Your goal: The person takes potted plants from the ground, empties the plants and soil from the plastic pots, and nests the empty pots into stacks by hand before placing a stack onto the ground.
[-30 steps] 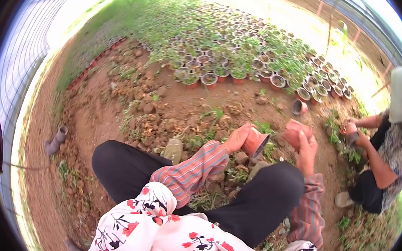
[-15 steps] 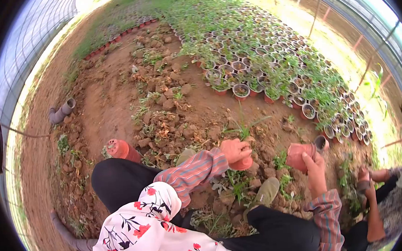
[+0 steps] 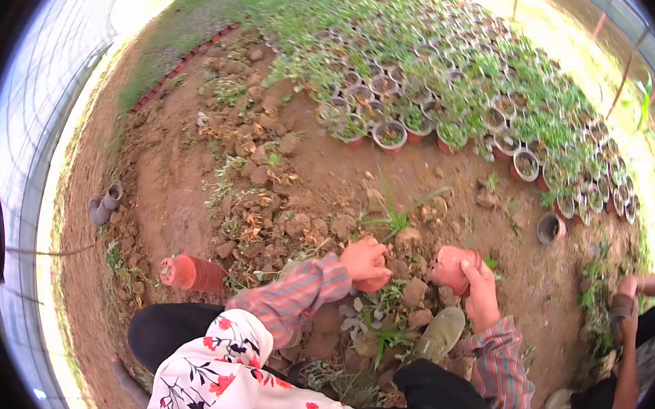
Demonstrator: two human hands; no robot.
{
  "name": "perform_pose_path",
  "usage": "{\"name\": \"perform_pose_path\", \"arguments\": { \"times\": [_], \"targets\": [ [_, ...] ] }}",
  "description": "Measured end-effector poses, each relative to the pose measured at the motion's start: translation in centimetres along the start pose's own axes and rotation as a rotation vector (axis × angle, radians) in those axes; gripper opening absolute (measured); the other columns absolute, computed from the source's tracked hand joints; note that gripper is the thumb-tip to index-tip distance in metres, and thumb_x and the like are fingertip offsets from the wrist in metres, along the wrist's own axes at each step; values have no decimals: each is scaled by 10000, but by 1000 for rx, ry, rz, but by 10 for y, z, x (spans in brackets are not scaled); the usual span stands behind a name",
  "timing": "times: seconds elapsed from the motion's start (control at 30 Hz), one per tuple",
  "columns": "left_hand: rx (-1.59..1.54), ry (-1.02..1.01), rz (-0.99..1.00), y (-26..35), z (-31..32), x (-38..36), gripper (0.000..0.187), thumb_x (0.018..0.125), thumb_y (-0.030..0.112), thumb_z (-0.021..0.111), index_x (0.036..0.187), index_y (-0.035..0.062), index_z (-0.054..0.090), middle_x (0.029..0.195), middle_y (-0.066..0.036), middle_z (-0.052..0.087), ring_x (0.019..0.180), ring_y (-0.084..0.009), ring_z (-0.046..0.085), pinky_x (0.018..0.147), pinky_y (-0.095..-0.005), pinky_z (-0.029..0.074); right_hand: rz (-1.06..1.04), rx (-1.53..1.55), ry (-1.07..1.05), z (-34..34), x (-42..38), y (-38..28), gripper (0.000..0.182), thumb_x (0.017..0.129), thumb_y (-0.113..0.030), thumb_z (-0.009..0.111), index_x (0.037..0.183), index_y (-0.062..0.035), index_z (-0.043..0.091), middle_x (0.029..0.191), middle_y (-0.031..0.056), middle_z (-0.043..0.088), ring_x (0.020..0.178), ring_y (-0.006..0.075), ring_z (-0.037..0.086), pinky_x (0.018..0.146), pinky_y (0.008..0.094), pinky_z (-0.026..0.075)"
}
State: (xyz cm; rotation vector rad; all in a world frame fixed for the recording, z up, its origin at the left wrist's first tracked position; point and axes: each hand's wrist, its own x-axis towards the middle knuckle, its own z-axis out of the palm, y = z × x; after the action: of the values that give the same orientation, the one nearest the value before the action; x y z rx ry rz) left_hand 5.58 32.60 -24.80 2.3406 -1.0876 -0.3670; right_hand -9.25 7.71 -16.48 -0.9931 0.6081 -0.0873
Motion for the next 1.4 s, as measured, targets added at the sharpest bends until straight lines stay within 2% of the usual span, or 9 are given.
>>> {"name": "perform_pose_path", "arguments": {
  "times": [0.27,0.33,0.57,0.67,0.87,0.97,1.1,1.23,1.4],
  "targets": [
    [-1199,-302,-182,16,-99,81,305,762,231,729,981,47,623,935,-13,629,876,-104,587,795,-258,472,-8,140,125,-25,-8,2,309,900,-107,555,1176,26,512,1116,109,604,1006,216,611,899,369,497],
    [-257,-336,40,1,-80,96,303,781,228,707,1003,48,608,959,-29,627,883,-111,594,811,-270,479,-2,157,163,-24,-10,3,310,898,-107,555,1175,24,510,1116,110,604,1006,214,611,903,370,496],
    [-1333,-311,-205,41,-49,123,336,817,204,687,1095,59,566,922,-46,633,848,-121,607,793,-285,502,-73,217,239,-57,-7,9,326,892,-101,561,1188,25,507,1115,94,610,1020,188,605,918,335,482],
    [-362,-155,64,45,-4,128,345,785,242,725,1021,29,591,837,-40,604,780,-119,588,718,-283,491,-81,257,153,-55,-7,2,373,902,-131,543,1229,42,494,1190,129,586,1075,220,589,960,352,461],
    [-576,-227,14,129,-6,148,529,709,310,779,1100,30,559,1038,-106,526,865,-178,562,754,-281,478,-150,305,222,-38,-13,-9,319,891,-69,562,1189,39,535,1150,111,610,1056,185,598,946,329,476],
    [-410,-188,383,151,3,152,744,716,265,784,1314,64,389,1236,-126,463,1135,-194,498,910,-309,450,-236,468,41,-40,-6,-7,403,891,-109,593,1257,14,477,1165,98,596,1049,187,599,937,330,483],
    [-917,-279,76,151,7,157,851,656,264,826,1337,47,364,1254,-130,456,1120,-240,507,971,-349,409,-154,550,104,-52,-13,-11,414,886,-131,612,1252,-4,467,1194,98,571,1073,188,582,941,353,478],
    [-487,-154,478,162,17,155,951,593,251,856,1363,65,331,1254,-107,464,1117,-229,501,968,-359,403,-158,754,105,-56,-3,2,429,881,-145,621,1256,-22,452,1208,97,551,1097,184,560,958,359,464],
    [-695,-49,298,193,22,152,956,581,266,858,1363,78,341,1250,-106,482,1148,-224,485,991,-357,385,-202,643,96,-61,-8,-18,469,866,-151,639,1273,-45,431,1217,75,530,1128,180,526,975,359,444]
  ]
}}
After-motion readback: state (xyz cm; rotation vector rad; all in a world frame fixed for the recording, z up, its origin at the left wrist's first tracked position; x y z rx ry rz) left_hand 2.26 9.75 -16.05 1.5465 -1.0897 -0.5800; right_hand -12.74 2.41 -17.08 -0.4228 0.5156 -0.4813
